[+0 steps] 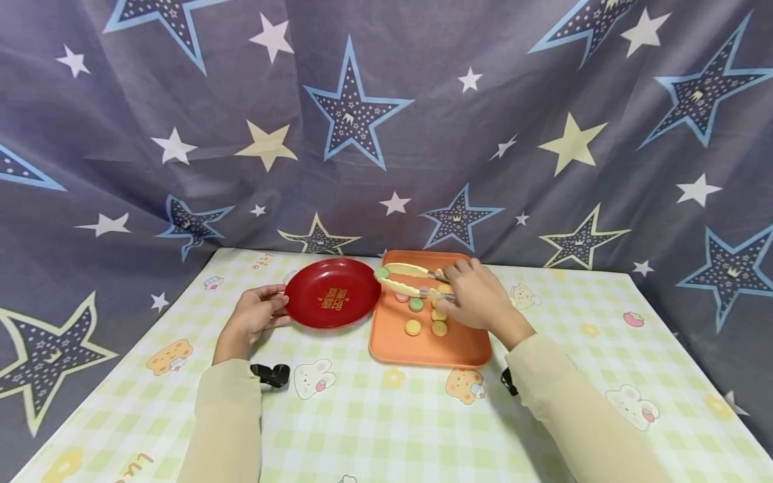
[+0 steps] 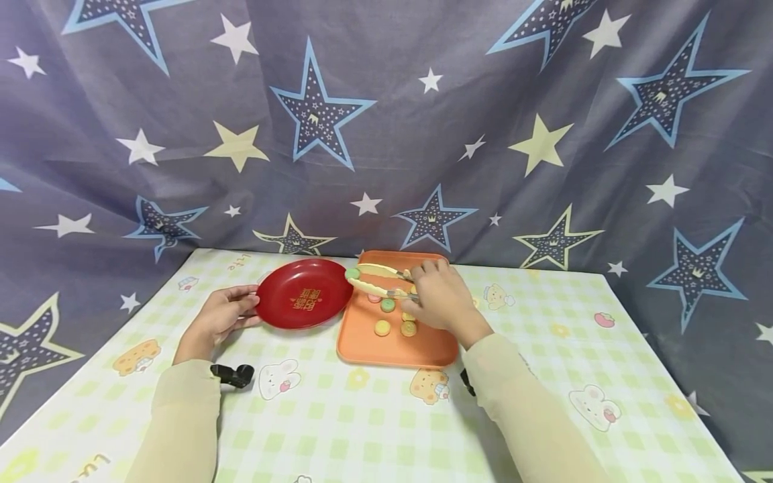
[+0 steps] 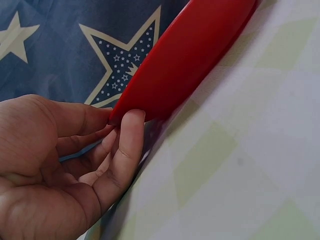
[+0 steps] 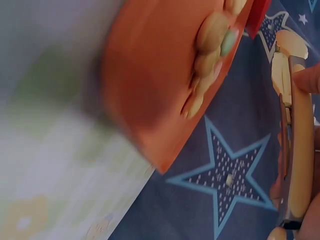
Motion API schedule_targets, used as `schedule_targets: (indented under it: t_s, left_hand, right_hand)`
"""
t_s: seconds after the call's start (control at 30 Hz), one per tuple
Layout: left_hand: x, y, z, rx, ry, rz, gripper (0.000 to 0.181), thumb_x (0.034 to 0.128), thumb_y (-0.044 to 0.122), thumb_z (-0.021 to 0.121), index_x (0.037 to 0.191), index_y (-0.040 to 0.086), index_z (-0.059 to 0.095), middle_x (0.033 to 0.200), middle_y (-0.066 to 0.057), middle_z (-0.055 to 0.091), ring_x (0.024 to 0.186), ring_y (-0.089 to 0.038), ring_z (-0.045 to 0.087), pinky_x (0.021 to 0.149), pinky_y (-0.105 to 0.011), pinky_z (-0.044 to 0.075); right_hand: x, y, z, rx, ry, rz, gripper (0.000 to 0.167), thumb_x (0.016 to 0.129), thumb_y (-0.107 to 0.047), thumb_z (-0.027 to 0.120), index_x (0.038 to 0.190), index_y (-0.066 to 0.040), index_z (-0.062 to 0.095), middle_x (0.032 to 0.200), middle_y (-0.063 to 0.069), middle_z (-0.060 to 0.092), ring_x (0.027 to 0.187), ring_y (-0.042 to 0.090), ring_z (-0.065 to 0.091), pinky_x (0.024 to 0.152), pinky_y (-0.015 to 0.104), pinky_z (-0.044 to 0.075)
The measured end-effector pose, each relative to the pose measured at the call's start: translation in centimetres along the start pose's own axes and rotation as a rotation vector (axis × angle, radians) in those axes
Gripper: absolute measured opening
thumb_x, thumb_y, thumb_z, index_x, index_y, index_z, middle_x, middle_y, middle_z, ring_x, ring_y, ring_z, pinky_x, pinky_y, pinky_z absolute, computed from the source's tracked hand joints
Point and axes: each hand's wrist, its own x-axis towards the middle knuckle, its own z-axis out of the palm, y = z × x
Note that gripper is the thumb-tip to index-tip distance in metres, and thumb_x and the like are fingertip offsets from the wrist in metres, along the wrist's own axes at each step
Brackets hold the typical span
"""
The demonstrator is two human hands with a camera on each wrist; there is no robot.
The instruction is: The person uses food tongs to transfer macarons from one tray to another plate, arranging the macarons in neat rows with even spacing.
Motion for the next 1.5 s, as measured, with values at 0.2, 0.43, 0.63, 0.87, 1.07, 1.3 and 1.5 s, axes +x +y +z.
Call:
schedule_targets:
  t_s: [0.2,0.43,0.63,0.87,1.07,1.3,1.5]
  left_hand:
    - [0.0,0.0,0.1,0.004,0.003,0.001,0.049,0.1053,0.004,0.054,0.153,-0.001,0.041,0.129,-0.018,0.053,0.084,-0.015,0.067,0.082,-0.034,0.064]
    - [-0.1,0.1,0.2,0.014,0.008,-0.001,0.049,0.1057,0.004,0.053,0.153,0.000,0.041,0.132,-0.019,0.052,0.084,-0.016,0.067,0.082,-0.034,0.064]
    - [0.0,0.1,0.3,0.017,0.006,0.007,0.048,0.1060,0.004,0.052,0.153,-0.001,0.041,0.131,-0.019,0.053,0.084,-0.015,0.068,0.080,-0.034,0.064]
    - [0.3,-0.1,0.2,0.019,0.009,0.003,0.047,0.1057,0.003,0.053,0.152,0.000,0.043,0.131,-0.020,0.054,0.083,-0.017,0.069,0.079,-0.034,0.064]
    - [0.2,0.0,0.2,0.019,0.007,0.000,0.048,0.1059,0.003,0.052,0.152,-0.001,0.042,0.132,-0.021,0.053,0.083,-0.016,0.068,0.079,-0.034,0.064]
    - [0.1,0.0,0.3,0.023,0.007,-0.008,0.048,0.1056,0.002,0.052,0.153,0.000,0.042,0.131,-0.020,0.052,0.082,-0.016,0.068,0.079,-0.033,0.064]
    - [0.1,0.1,0.3,0.037,0.015,-0.006,0.047,0.1059,0.002,0.051,0.152,0.000,0.042,0.131,-0.020,0.053,0.081,-0.016,0.067,0.079,-0.033,0.064]
  right_hand:
    - [2.2,-2.1,0.6,-0.007,-0.066,-0.007,0.053,0.092,-0.043,0.064,0.125,-0.002,0.065,0.118,0.014,0.064,0.110,0.034,0.056,0.099,0.048,0.050]
    - [4.7,-4.5,1.9,-0.006,-0.126,-0.015,0.055,0.096,-0.050,0.063,0.131,-0.008,0.064,0.118,0.010,0.062,0.104,0.030,0.051,0.093,0.043,0.051]
    - [6.5,-6.0,2.9,-0.034,-0.194,0.009,0.058,0.096,-0.051,0.062,0.135,-0.008,0.062,0.123,0.011,0.060,0.109,0.029,0.051,0.101,0.043,0.049]
    - [8.0,-7.6,3.9,-0.047,-0.254,0.038,0.062,0.096,-0.053,0.063,0.137,-0.007,0.059,0.129,0.012,0.059,0.109,0.029,0.050,0.102,0.042,0.049]
    - [9.0,-8.9,4.7,-0.070,-0.266,0.072,0.057,0.097,-0.056,0.061,0.132,-0.010,0.061,0.122,0.009,0.058,0.098,0.026,0.046,0.091,0.039,0.050]
    - [9.7,-10.0,5.2,-0.065,-0.269,0.119,0.056,0.095,-0.057,0.063,0.125,-0.010,0.062,0.120,0.012,0.058,0.102,0.029,0.046,0.095,0.042,0.049]
    - [9.9,-10.4,5.6,-0.032,-0.283,0.141,0.056,0.095,-0.056,0.064,0.126,-0.010,0.062,0.120,0.011,0.057,0.106,0.029,0.047,0.100,0.042,0.047]
